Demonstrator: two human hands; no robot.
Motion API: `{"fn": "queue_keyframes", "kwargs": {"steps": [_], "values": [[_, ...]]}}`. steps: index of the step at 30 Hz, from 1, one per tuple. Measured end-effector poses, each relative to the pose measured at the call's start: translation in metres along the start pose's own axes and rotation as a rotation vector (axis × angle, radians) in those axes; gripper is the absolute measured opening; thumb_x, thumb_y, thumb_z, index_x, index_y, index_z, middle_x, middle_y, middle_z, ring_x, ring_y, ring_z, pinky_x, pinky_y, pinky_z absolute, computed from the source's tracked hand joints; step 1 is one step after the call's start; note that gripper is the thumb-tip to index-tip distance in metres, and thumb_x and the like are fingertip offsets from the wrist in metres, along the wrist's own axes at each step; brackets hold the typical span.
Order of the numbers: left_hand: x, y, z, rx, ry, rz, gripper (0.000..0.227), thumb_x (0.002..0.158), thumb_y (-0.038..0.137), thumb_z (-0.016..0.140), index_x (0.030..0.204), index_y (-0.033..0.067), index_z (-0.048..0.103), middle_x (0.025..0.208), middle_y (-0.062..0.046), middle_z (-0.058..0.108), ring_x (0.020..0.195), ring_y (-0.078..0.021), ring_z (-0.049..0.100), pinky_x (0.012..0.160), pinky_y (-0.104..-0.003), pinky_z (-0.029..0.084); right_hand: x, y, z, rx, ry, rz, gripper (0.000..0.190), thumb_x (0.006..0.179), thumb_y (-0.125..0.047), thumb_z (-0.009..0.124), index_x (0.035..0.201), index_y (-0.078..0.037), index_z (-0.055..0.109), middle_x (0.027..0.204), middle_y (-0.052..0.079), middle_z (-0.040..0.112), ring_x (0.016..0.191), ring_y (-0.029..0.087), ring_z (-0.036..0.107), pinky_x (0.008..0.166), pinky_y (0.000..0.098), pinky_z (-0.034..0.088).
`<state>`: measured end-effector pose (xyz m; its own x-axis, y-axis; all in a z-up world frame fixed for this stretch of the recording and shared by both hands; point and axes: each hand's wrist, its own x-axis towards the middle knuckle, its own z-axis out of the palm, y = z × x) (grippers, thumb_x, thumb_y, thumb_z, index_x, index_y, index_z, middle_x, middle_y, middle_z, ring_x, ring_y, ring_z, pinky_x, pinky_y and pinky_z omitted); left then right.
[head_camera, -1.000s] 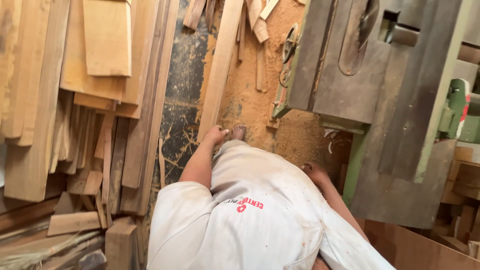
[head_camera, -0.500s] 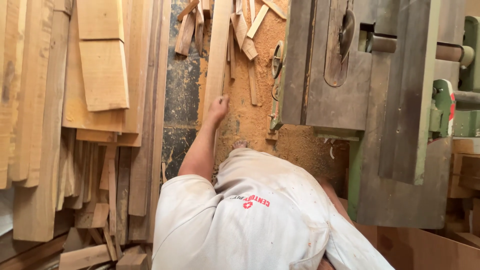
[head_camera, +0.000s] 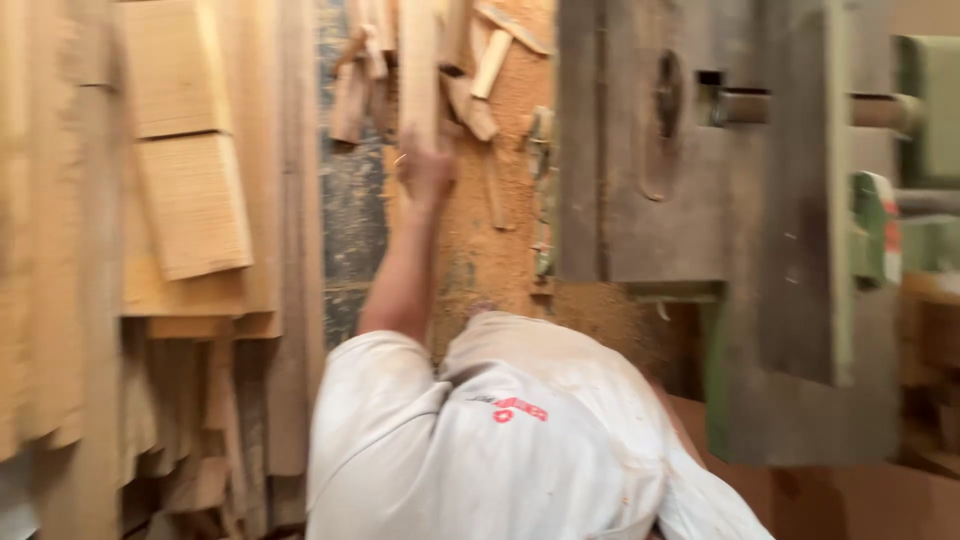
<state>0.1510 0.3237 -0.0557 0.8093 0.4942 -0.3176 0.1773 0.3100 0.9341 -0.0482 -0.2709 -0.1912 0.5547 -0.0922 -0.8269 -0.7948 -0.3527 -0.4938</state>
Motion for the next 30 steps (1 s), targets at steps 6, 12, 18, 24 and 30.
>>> {"fn": "queue_keyframes", "kwargs": {"steps": [6, 12, 18, 24, 30], "values": [[-0.074, -0.025, 0.025, 1.000, -0.366, -0.099, 0.061, 0.100, 0.040, 0.063, 0.150, 0.0090, 0.044, 0.143, -0.017, 0.057, 0.121, -0.0356, 0.060, 0.100, -0.050, 0.051, -0.016, -0.005, -0.010, -0.304, -0.051, -0.171, 0.032, 0.097, -0.026, 0.060, 0.117, -0.003, 0.073, 0.110, 0.012, 0.074, 0.097, 0.023, 0.066, 0.085, 0.0373, 0.053], [-0.141, -0.262, -0.031, 1.246, -0.680, -0.138, 0.059, 0.092, 0.046, 0.068, 0.137, 0.0087, 0.059, 0.137, -0.017, 0.060, 0.123, -0.0357, 0.059, 0.103, -0.044, 0.048, -0.033, -0.027, -0.018, -0.513, -0.104, -0.319, 0.033, 0.096, -0.027, 0.062, 0.119, -0.005, 0.072, 0.113, 0.011, 0.072, 0.100, 0.022, 0.066, 0.087, 0.0371, 0.052], [-0.240, -0.327, -0.085, 1.250, -0.538, -0.390, 0.057, 0.087, 0.053, 0.070, 0.120, 0.0064, 0.070, 0.131, -0.018, 0.064, 0.120, -0.0360, 0.062, 0.102, -0.043, 0.050, -0.007, -0.007, -0.041, -0.717, -0.197, -0.451, 0.036, 0.096, -0.027, 0.062, 0.124, -0.006, 0.071, 0.120, 0.016, 0.071, 0.107, 0.027, 0.066, 0.092, 0.0395, 0.052], [-0.357, -0.313, -0.097, 0.889, 0.059, -0.534, 0.060, 0.091, 0.052, 0.068, 0.130, 0.0071, 0.066, 0.133, -0.021, 0.067, 0.123, -0.0358, 0.064, 0.105, -0.046, 0.051, -0.017, 0.001, -0.062, -1.093, -0.289, -0.581, 0.042, 0.097, -0.034, 0.061, 0.131, -0.010, 0.068, 0.126, 0.020, 0.070, 0.115, 0.035, 0.066, 0.097, 0.0435, 0.052], [-0.540, -0.351, -0.067, 0.856, 0.161, -0.606, 0.062, 0.091, 0.053, 0.068, 0.132, 0.0065, 0.064, 0.137, -0.021, 0.062, 0.128, -0.0374, 0.058, 0.106, -0.046, 0.048, -0.131, -0.006, -0.035, -1.244, -0.372, -0.577, 0.052, 0.095, -0.040, 0.064, 0.137, -0.009, 0.064, 0.131, 0.020, 0.068, 0.118, 0.036, 0.067, 0.099, 0.0446, 0.053]]}}
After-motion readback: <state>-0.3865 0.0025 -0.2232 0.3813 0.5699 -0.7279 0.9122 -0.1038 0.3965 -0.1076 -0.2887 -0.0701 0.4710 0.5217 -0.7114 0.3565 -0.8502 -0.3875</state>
